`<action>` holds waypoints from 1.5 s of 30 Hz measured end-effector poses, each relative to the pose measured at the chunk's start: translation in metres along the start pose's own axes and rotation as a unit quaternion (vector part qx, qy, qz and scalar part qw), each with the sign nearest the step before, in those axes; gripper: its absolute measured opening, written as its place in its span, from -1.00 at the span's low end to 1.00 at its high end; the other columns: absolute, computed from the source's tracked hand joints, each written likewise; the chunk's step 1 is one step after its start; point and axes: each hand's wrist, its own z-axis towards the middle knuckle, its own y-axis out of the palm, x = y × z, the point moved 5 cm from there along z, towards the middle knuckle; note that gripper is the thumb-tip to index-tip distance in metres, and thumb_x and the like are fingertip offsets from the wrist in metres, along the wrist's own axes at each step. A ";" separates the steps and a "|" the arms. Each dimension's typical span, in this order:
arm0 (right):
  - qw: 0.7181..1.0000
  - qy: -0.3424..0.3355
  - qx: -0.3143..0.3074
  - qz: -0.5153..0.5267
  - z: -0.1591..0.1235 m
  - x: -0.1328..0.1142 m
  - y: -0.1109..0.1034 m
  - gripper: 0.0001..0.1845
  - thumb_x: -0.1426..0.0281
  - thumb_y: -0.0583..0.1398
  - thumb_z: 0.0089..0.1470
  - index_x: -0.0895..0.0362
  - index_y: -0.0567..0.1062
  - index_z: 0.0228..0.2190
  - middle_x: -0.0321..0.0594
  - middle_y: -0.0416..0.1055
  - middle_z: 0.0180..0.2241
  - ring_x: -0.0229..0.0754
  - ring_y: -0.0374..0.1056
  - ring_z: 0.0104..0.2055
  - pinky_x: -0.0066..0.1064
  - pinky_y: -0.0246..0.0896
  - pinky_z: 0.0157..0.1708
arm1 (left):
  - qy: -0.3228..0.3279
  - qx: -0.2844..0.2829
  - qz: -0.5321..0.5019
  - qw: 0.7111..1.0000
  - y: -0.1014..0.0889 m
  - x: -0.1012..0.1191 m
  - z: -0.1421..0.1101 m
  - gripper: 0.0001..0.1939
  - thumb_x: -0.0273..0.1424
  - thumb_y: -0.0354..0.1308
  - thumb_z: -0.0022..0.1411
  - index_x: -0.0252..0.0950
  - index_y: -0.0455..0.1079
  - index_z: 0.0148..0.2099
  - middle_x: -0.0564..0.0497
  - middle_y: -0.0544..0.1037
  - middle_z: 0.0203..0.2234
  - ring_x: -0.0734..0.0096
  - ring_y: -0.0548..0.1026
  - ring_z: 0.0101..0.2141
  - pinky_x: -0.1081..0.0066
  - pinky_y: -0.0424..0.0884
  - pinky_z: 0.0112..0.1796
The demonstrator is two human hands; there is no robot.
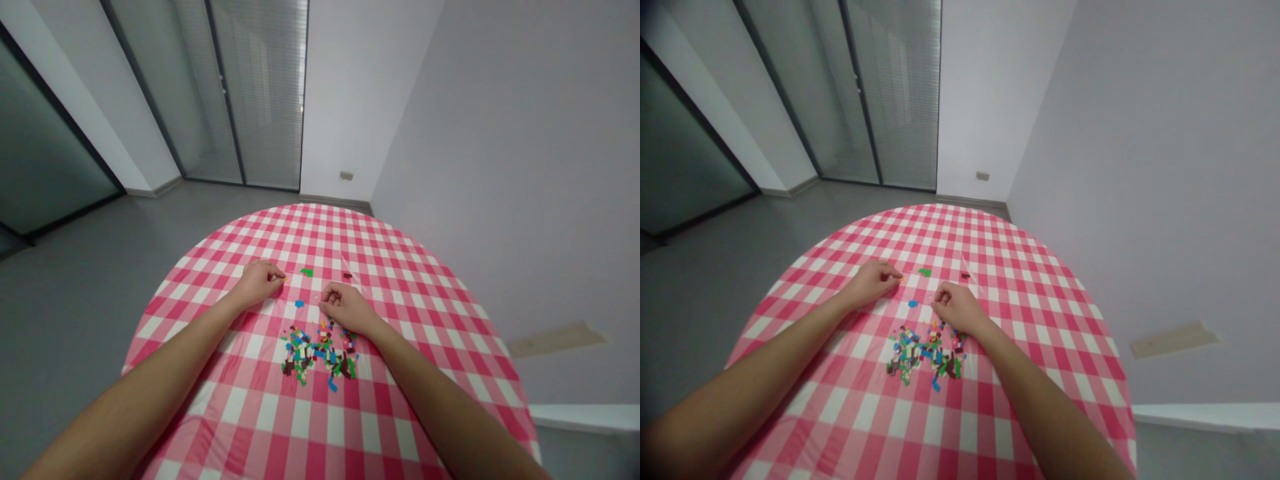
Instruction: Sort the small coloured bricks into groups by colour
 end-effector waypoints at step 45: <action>0.984 -0.087 -0.117 -0.098 -0.010 -0.018 0.002 -0.88 0.48 0.28 0.00 0.15 0.62 -0.35 -0.17 0.58 -0.36 -0.16 0.46 -0.38 -0.41 0.27 -0.38 | -0.005 -0.050 -0.091 0.995 -0.007 -0.011 -0.002 -0.77 -0.35 0.14 0.21 -0.20 0.54 -0.10 -0.07 0.63 -0.21 0.27 0.55 -0.25 0.33 0.43 -0.23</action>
